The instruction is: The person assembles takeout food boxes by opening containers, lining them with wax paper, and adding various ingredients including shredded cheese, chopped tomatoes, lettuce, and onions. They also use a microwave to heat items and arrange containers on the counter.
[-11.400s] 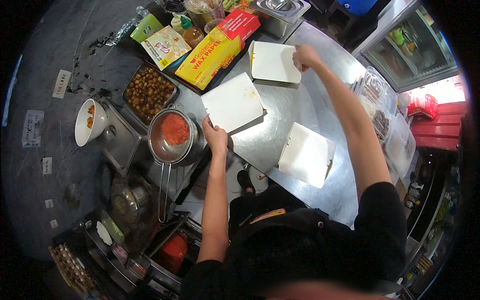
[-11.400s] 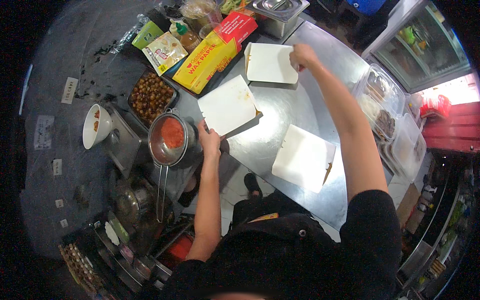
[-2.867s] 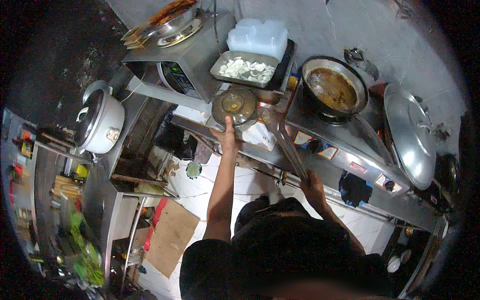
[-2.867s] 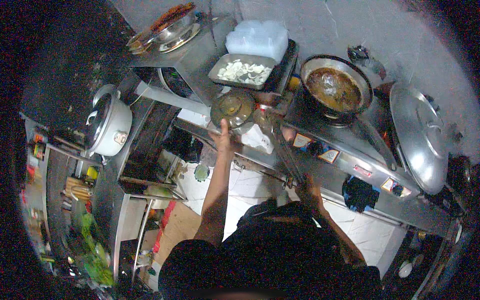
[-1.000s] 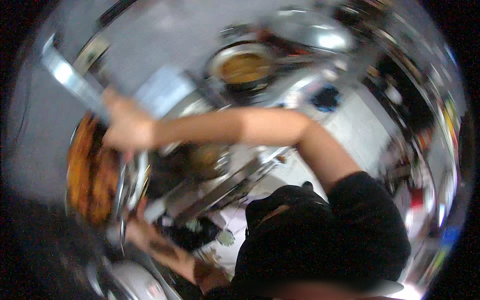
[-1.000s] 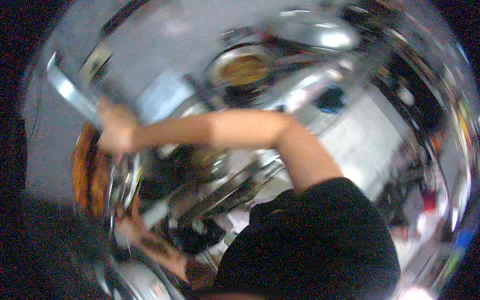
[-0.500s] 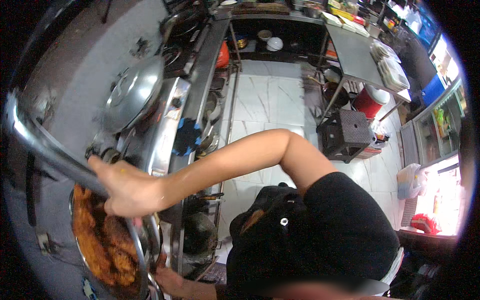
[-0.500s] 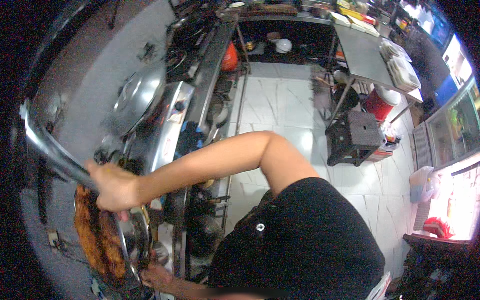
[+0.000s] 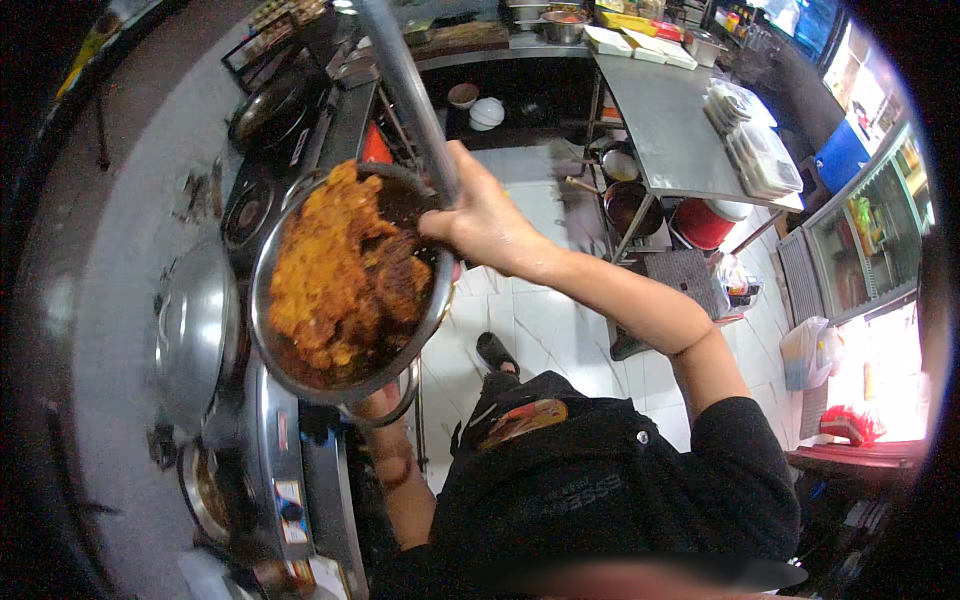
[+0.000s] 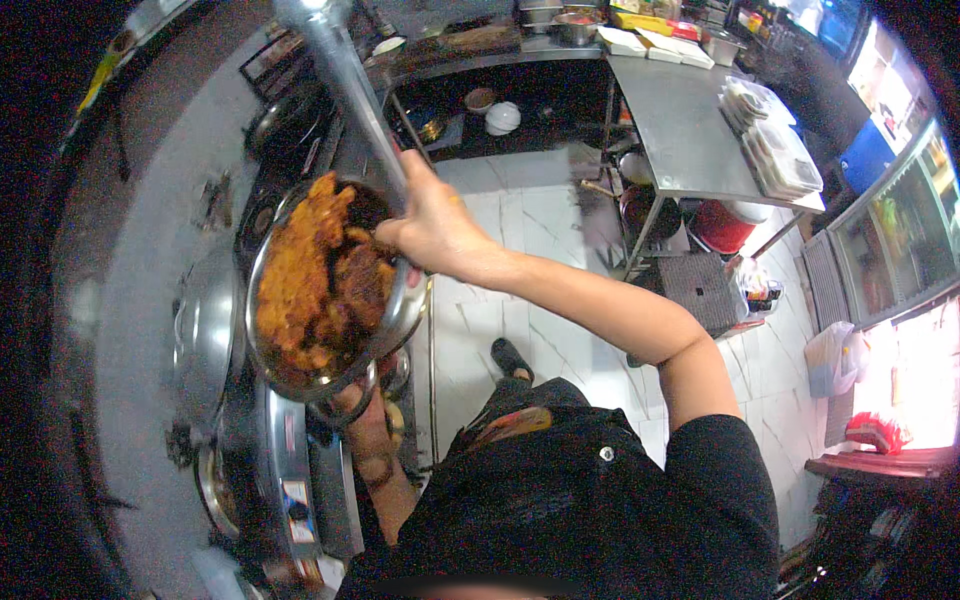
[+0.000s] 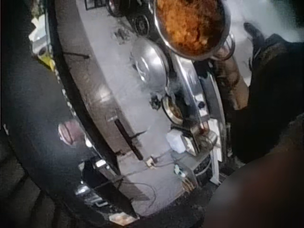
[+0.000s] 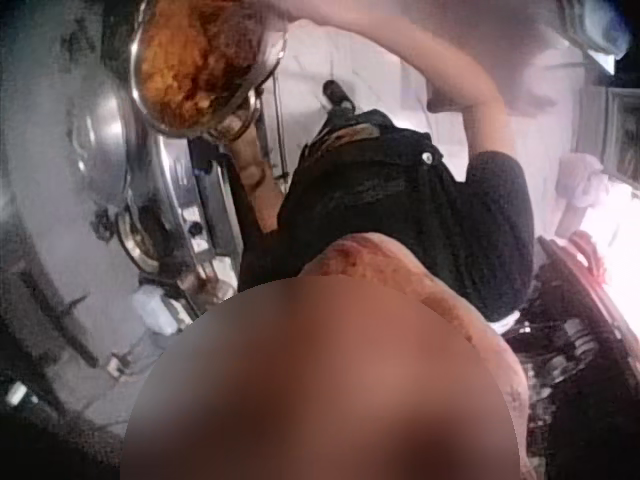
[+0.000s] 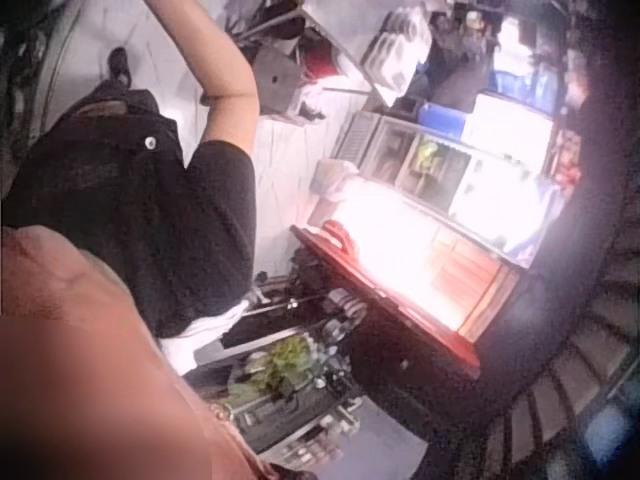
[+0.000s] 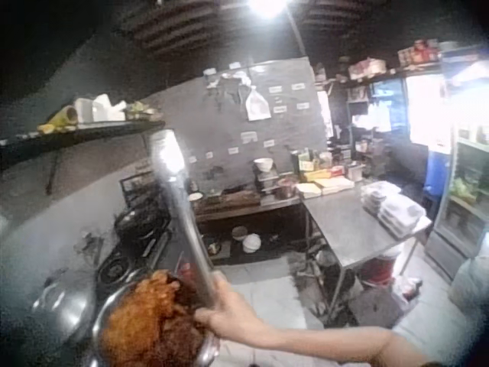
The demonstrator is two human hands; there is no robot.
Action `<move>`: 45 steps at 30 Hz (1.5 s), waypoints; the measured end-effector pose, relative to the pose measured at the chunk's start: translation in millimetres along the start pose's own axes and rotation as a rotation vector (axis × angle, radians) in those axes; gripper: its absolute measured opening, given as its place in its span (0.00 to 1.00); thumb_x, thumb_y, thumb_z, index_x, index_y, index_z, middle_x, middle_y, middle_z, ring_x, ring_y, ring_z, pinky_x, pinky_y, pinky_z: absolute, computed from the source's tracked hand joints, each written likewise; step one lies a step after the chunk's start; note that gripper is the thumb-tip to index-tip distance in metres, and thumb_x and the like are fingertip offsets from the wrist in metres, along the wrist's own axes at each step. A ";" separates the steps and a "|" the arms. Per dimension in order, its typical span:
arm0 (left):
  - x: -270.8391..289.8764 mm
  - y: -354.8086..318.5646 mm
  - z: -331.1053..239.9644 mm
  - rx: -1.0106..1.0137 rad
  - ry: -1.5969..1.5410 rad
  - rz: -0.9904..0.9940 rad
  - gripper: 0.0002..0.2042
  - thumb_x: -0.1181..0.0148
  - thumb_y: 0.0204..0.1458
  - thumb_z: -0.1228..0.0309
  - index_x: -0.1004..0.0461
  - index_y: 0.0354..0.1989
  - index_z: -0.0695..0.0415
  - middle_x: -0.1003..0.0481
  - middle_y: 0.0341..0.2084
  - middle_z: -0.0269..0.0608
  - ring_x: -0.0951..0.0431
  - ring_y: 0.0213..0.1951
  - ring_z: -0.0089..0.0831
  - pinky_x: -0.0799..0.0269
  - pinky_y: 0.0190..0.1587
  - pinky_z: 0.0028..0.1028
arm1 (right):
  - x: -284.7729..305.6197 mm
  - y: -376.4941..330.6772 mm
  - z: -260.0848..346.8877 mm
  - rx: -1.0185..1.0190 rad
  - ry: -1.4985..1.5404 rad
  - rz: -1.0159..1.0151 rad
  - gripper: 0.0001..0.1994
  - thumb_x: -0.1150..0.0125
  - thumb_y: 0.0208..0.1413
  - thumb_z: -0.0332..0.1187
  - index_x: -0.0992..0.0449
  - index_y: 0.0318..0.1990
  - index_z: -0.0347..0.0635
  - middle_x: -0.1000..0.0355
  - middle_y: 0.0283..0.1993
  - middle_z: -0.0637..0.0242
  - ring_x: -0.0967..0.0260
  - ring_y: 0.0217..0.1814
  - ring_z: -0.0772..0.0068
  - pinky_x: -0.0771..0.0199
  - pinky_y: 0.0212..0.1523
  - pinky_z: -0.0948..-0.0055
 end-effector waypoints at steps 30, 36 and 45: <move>-97.1 709.2 495.5 0.504 -0.045 0.256 0.24 0.57 0.60 0.54 0.44 0.63 0.52 0.36 0.59 0.42 0.35 0.59 0.43 0.29 0.53 0.52 | 438.0 579.9 -270.2 -0.163 -0.519 -0.592 0.21 0.41 0.45 0.26 0.40 0.47 0.34 0.31 0.28 0.56 0.31 0.31 0.62 0.30 0.35 0.64; -118.8 852.9 543.7 0.666 -0.168 0.167 0.27 0.59 0.61 0.56 0.50 0.65 0.56 0.40 0.61 0.50 0.30 0.54 0.52 0.21 0.41 0.56 | 487.8 701.2 -319.7 -0.261 -0.675 -0.645 0.23 0.38 0.48 0.28 0.41 0.49 0.37 0.32 0.25 0.57 0.31 0.27 0.61 0.32 0.29 0.60; -104.8 994.2 636.4 0.857 -0.120 0.096 0.23 0.58 0.61 0.62 0.48 0.62 0.56 0.33 0.53 0.52 0.23 0.44 0.50 0.16 0.28 0.46 | 546.5 825.2 -410.9 -0.454 -0.646 -0.710 0.22 0.40 0.48 0.28 0.43 0.49 0.38 0.30 0.28 0.51 0.28 0.28 0.55 0.29 0.31 0.58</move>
Point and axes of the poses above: each hand's wrist, its own y-axis towards the middle knuckle, its own x-axis out of the back of the hand, z = x × y, the point moved 6 cm from there along y, towards the middle knuckle
